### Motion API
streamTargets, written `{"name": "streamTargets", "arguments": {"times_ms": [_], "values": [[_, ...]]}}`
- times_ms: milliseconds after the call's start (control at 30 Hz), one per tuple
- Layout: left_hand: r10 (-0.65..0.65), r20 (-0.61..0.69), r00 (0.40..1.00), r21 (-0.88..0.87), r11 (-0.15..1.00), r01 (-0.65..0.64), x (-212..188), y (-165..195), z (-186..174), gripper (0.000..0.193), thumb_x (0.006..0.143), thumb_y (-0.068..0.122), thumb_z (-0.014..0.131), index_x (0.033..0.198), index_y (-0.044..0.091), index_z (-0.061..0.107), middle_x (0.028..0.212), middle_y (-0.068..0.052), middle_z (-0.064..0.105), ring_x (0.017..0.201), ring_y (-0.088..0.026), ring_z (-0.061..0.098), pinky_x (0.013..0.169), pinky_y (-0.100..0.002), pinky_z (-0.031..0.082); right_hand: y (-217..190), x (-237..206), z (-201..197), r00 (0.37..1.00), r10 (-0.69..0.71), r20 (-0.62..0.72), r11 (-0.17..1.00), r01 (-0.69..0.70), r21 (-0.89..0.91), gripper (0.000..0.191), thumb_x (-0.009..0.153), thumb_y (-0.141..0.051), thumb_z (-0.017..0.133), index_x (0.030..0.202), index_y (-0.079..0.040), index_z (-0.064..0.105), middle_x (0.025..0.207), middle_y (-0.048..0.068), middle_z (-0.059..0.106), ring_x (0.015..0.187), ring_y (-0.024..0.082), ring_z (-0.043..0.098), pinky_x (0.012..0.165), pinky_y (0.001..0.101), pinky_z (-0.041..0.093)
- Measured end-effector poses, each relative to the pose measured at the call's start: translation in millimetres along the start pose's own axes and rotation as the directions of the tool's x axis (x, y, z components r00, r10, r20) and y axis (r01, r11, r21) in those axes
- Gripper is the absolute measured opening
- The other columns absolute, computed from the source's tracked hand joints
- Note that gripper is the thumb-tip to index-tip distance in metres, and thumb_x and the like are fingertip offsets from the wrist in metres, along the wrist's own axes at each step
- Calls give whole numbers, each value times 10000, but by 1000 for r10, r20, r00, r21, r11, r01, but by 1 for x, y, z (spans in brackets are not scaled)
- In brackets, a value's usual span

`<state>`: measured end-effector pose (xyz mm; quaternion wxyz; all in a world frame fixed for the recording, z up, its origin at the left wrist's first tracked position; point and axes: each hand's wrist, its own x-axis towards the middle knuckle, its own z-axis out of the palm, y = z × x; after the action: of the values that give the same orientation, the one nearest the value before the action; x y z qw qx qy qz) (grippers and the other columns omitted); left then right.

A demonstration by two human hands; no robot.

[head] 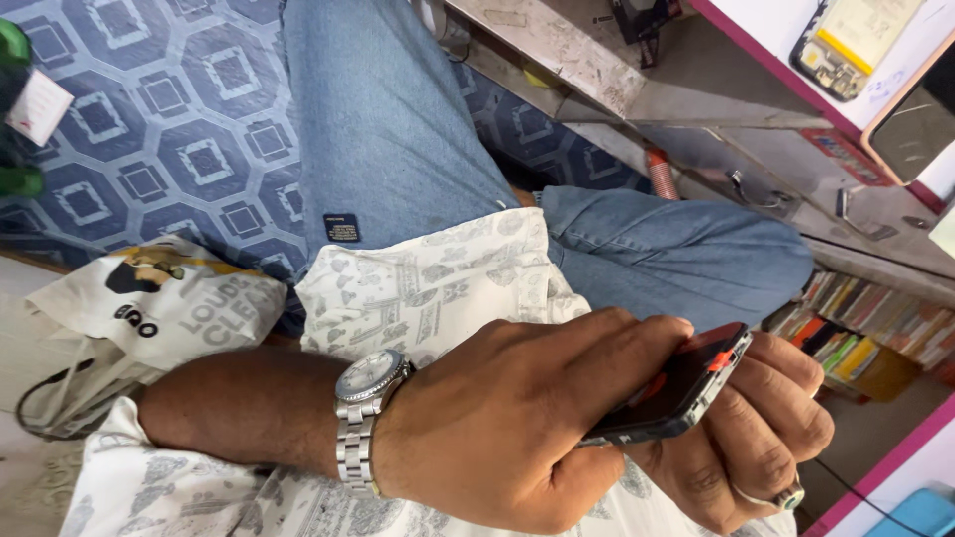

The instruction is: The person sits on the floor repairing a disassembled smartphone. He aligns the display assembly with the phone body, presses the frame edges to seat it, then peels the backing from a tempered glass screen protector and presses it onto the display.

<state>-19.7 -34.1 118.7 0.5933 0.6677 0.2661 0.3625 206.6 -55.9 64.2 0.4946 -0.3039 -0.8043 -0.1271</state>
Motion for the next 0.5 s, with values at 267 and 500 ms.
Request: {"name": "streamTargets", "arguments": {"times_ms": [267,500], "values": [[-27,29,999,5,1000,26,-2,1,0,652,883,84,686,1437,-108,402,1146,-185,618,840,-315,703,658,-377,571,0,6,-16,988,1,152,1000,-4,20,317,716,-261,875,899,-92,679,928,48,576,939,250,555,675,435,535],[-47,30,998,3,999,47,-4,-1,0,659,865,101,667,1438,-103,415,1150,-184,615,856,-309,692,707,-374,579,-4,49,-34,849,2,528,999,-22,31,348,677,-91,909,949,-84,692,982,82,585,965,289,601,729,458,589]]}}
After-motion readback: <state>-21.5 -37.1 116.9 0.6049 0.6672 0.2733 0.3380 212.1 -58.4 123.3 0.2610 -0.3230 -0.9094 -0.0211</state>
